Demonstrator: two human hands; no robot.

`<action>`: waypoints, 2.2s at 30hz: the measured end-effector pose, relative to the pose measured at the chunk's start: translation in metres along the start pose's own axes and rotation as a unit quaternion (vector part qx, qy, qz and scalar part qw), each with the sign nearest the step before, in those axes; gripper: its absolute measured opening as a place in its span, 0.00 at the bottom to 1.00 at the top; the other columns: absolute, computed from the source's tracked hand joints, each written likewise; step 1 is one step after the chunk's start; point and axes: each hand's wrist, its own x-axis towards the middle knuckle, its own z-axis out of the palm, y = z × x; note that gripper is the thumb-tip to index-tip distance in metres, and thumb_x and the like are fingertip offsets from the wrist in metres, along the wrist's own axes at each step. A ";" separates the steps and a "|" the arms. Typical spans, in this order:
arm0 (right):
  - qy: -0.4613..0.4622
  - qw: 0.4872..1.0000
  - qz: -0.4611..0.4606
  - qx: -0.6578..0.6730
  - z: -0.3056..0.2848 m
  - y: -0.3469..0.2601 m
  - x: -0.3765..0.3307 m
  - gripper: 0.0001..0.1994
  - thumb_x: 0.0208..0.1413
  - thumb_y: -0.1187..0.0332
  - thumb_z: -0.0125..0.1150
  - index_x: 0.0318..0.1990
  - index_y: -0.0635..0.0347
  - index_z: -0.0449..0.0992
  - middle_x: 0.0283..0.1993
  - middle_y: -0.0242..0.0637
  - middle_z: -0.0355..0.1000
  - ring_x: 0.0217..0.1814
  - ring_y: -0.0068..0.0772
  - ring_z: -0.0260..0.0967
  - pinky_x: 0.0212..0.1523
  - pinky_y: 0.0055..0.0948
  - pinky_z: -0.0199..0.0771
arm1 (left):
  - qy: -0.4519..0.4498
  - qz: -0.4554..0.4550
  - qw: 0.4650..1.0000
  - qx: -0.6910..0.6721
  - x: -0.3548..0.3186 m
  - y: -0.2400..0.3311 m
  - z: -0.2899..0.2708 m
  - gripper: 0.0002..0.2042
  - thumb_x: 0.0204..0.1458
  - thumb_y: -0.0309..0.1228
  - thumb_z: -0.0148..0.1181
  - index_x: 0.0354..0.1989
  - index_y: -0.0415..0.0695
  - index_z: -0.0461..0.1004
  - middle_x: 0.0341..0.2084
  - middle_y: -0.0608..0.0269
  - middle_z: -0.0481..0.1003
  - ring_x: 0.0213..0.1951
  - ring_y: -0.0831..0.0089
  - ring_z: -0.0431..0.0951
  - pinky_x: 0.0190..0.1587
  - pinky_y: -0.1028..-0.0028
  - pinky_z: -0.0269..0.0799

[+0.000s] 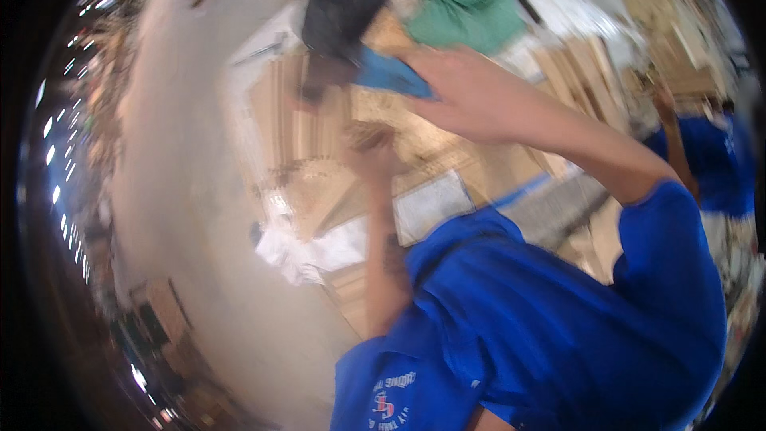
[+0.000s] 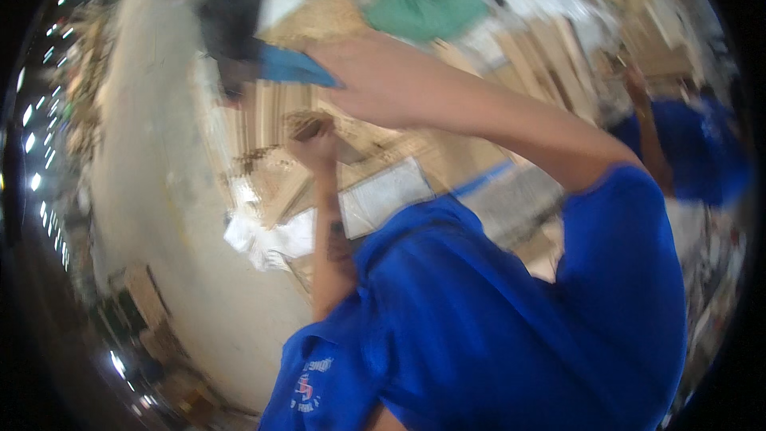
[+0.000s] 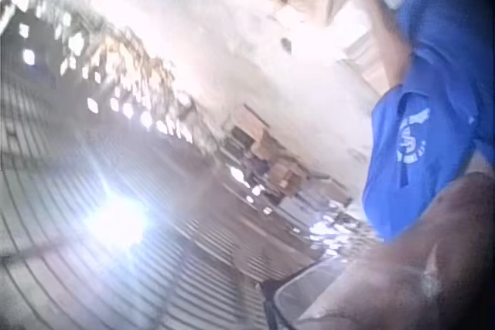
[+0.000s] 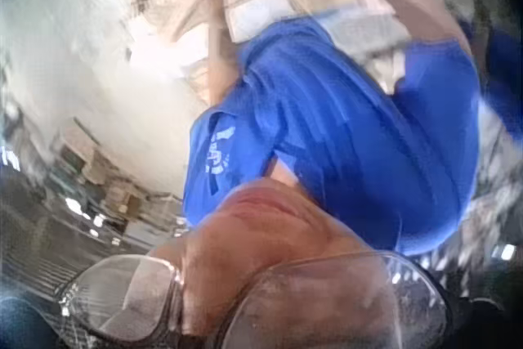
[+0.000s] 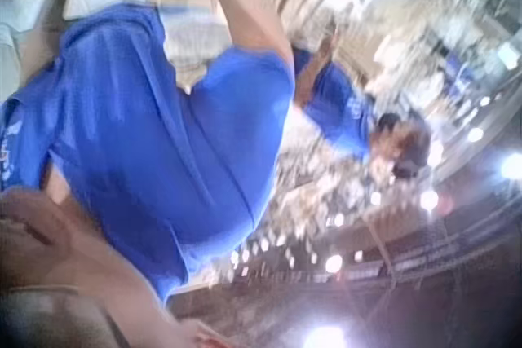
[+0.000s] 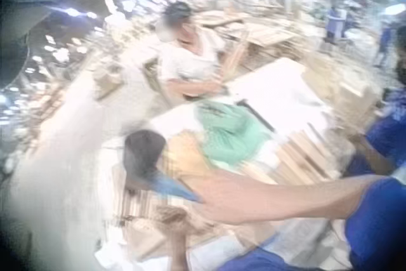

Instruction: The person repeatedly hammers small wooden dowels into a wooden board using a hammer. The person picks up each dowel, positions it, and strikes it into the board one at a time. The work is performed at a table in a workshop environment.

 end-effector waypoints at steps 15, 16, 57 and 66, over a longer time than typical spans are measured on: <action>0.005 0.882 0.472 -0.018 0.113 0.108 -0.153 0.17 0.57 0.62 0.58 0.48 0.65 0.72 0.39 0.61 0.75 0.46 0.66 0.73 0.46 0.53 0.71 | -0.155 -0.243 0.946 -0.150 -0.022 -0.059 -0.039 0.14 0.55 0.28 0.61 0.48 0.37 0.72 0.37 0.58 0.78 0.39 0.72 0.79 0.42 0.71 0.74; 0.007 0.887 0.461 -0.021 0.106 0.119 -0.168 0.17 0.57 0.62 0.58 0.47 0.65 0.72 0.39 0.62 0.75 0.45 0.67 0.73 0.45 0.54 0.71 | -0.143 -0.236 0.951 -0.139 -0.011 -0.052 -0.032 0.13 0.56 0.29 0.62 0.47 0.38 0.72 0.35 0.60 0.79 0.38 0.73 0.79 0.41 0.72 0.74; 0.023 0.575 -0.317 0.754 0.041 -0.123 0.022 0.21 0.67 0.60 0.53 0.61 0.65 0.68 0.57 0.44 0.71 0.58 0.39 0.71 0.58 0.39 0.70 | -0.474 -0.108 0.863 0.137 -0.079 -0.028 -0.042 0.15 0.56 0.30 0.60 0.51 0.46 0.76 0.34 0.56 0.79 0.37 0.59 0.80 0.42 0.61 0.75; -0.230 0.959 -0.003 0.163 0.155 0.020 -0.018 0.19 0.65 0.50 0.51 0.51 0.54 0.75 0.37 0.43 0.78 0.41 0.47 0.77 0.41 0.43 0.77 | -0.523 -0.067 0.832 0.170 -0.102 -0.046 -0.046 0.21 0.57 0.37 0.61 0.56 0.40 0.74 0.48 0.49 0.78 0.51 0.58 0.77 0.56 0.62 0.70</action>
